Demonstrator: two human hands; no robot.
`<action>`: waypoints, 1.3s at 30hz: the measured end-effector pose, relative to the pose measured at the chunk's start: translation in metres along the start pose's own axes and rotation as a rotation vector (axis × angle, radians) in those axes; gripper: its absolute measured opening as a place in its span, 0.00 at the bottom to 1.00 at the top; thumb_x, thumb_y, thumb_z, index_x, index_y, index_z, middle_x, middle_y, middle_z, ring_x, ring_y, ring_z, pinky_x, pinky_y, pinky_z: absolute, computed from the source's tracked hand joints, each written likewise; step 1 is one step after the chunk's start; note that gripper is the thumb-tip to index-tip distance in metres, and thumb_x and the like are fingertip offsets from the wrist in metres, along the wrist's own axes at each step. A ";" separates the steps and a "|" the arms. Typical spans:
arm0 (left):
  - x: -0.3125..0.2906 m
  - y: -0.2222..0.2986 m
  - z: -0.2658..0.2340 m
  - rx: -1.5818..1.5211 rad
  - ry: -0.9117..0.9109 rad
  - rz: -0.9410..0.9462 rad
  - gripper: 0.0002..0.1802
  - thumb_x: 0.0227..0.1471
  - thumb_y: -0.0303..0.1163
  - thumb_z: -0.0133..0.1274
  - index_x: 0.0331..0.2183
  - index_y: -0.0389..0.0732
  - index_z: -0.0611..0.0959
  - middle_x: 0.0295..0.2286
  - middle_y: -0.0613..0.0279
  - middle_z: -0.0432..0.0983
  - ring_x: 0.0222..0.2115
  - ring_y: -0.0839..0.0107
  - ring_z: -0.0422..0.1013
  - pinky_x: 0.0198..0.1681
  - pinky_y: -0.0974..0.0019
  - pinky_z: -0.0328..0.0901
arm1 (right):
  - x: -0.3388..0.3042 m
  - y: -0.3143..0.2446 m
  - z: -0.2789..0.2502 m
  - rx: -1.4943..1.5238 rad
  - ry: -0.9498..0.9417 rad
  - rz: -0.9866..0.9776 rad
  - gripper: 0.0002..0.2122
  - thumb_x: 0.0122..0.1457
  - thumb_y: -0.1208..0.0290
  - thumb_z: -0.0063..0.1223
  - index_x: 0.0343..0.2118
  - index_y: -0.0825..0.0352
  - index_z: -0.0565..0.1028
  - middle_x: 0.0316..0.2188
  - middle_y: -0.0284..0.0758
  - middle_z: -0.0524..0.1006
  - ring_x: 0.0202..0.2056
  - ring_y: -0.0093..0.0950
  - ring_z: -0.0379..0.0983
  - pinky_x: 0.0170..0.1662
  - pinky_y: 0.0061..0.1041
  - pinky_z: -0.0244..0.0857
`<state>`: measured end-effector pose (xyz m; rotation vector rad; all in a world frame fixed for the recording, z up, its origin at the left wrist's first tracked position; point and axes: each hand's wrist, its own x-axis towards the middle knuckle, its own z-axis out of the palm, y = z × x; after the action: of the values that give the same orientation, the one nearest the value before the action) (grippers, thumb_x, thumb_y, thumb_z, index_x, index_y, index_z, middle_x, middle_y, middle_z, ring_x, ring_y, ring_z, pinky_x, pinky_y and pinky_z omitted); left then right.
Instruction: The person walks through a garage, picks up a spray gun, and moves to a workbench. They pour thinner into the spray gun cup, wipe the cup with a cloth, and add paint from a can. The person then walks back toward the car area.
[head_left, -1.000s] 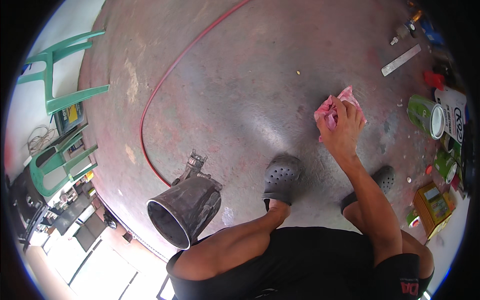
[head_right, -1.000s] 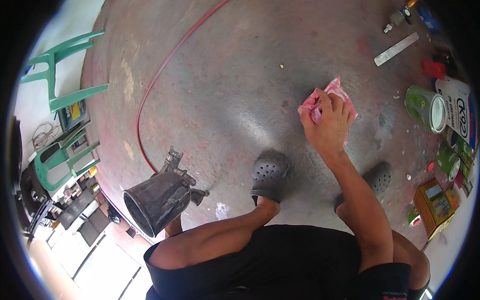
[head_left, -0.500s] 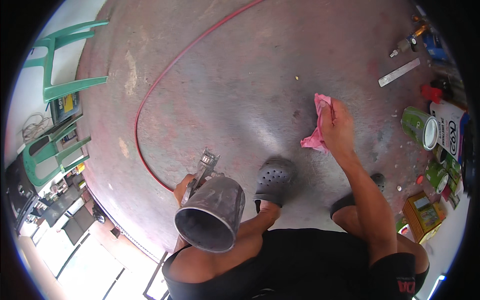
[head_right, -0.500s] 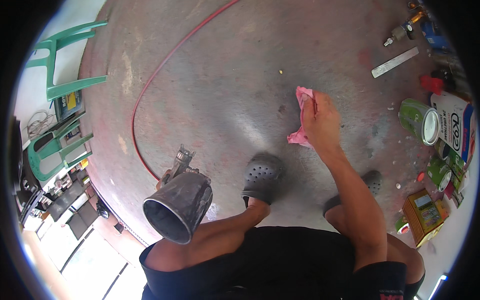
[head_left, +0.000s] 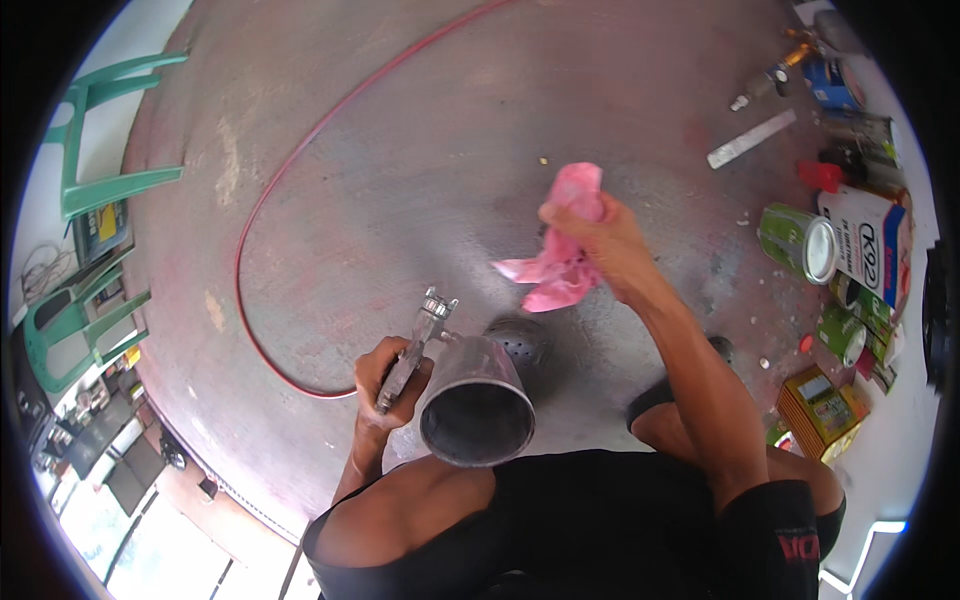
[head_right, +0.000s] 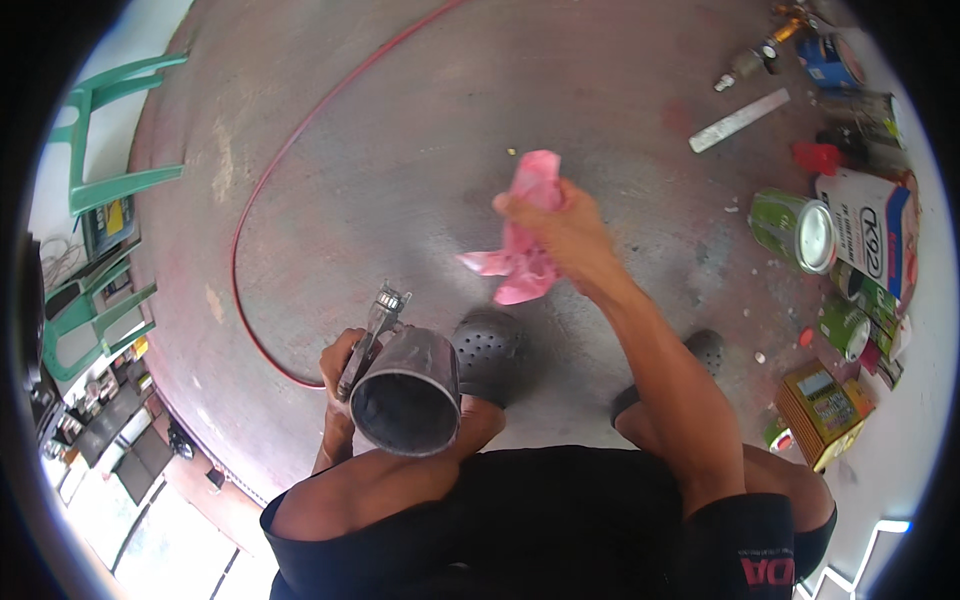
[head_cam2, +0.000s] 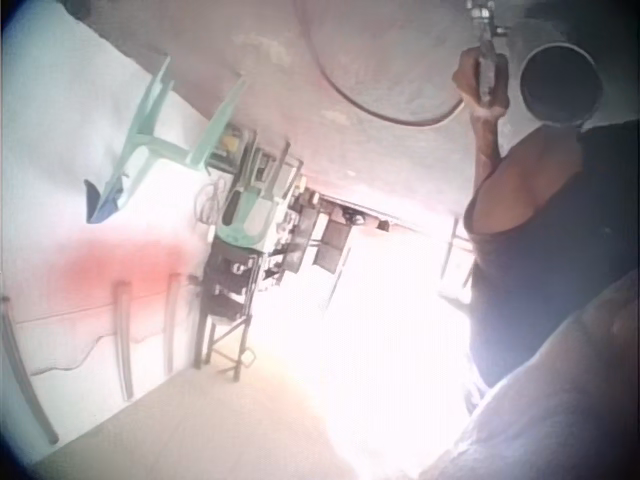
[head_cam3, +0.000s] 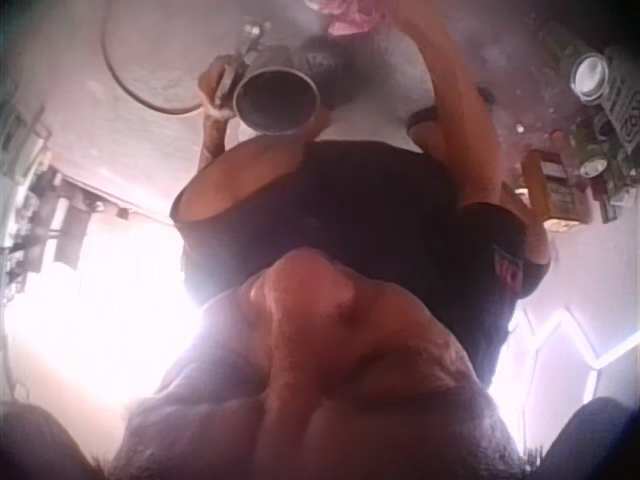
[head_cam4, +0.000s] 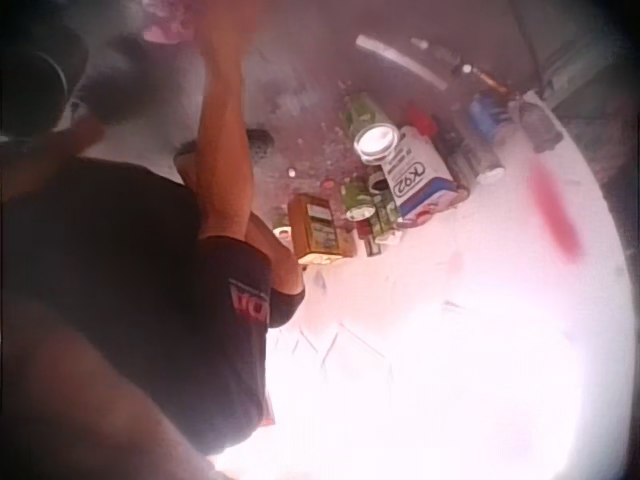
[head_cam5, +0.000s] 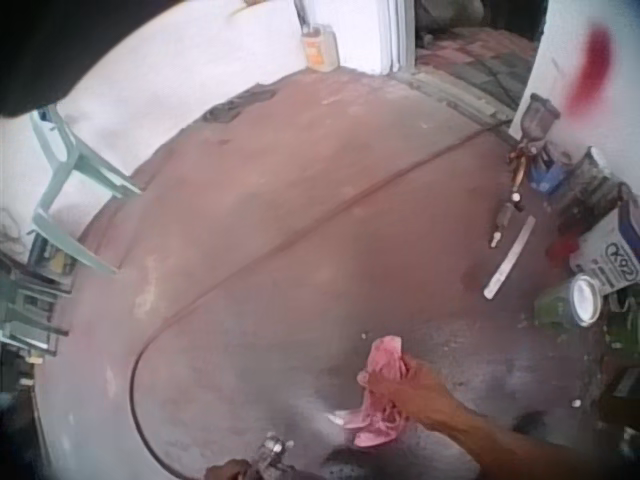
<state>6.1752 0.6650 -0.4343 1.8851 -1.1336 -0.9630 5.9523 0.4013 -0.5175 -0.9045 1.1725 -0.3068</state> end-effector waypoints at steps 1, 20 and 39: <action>0.004 -0.001 0.004 -0.013 -0.028 0.000 0.10 0.50 0.20 0.64 0.37 0.35 0.82 0.22 0.61 0.78 0.21 0.72 0.72 0.25 0.68 0.65 | 0.000 0.002 0.003 0.053 -0.128 0.001 0.17 0.66 0.60 0.64 0.50 0.67 0.78 0.30 0.34 0.83 0.28 0.22 0.79 0.29 0.27 0.73; 0.029 -0.031 0.088 0.470 -0.328 0.206 0.37 0.37 0.29 0.64 0.54 0.40 0.80 0.43 0.49 0.82 0.41 0.46 0.80 0.42 0.49 0.74 | -0.018 0.037 0.027 -0.687 -0.310 -0.197 0.10 0.54 0.68 0.69 0.33 0.69 0.83 0.23 0.47 0.83 0.30 0.38 0.84 0.35 0.38 0.75; 0.042 -0.025 0.086 0.211 -0.221 0.272 0.23 0.48 0.28 0.69 0.47 0.34 0.85 0.34 0.43 0.83 0.33 0.47 0.80 0.38 0.54 0.73 | -0.005 0.044 -0.007 -0.058 -0.711 0.123 0.20 0.71 0.52 0.57 0.39 0.69 0.82 0.30 0.30 0.80 0.30 0.20 0.74 0.31 0.24 0.69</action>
<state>6.1240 0.6184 -0.5045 1.7542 -1.6318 -0.9420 5.9341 0.4288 -0.5478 -0.8821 0.5726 0.1501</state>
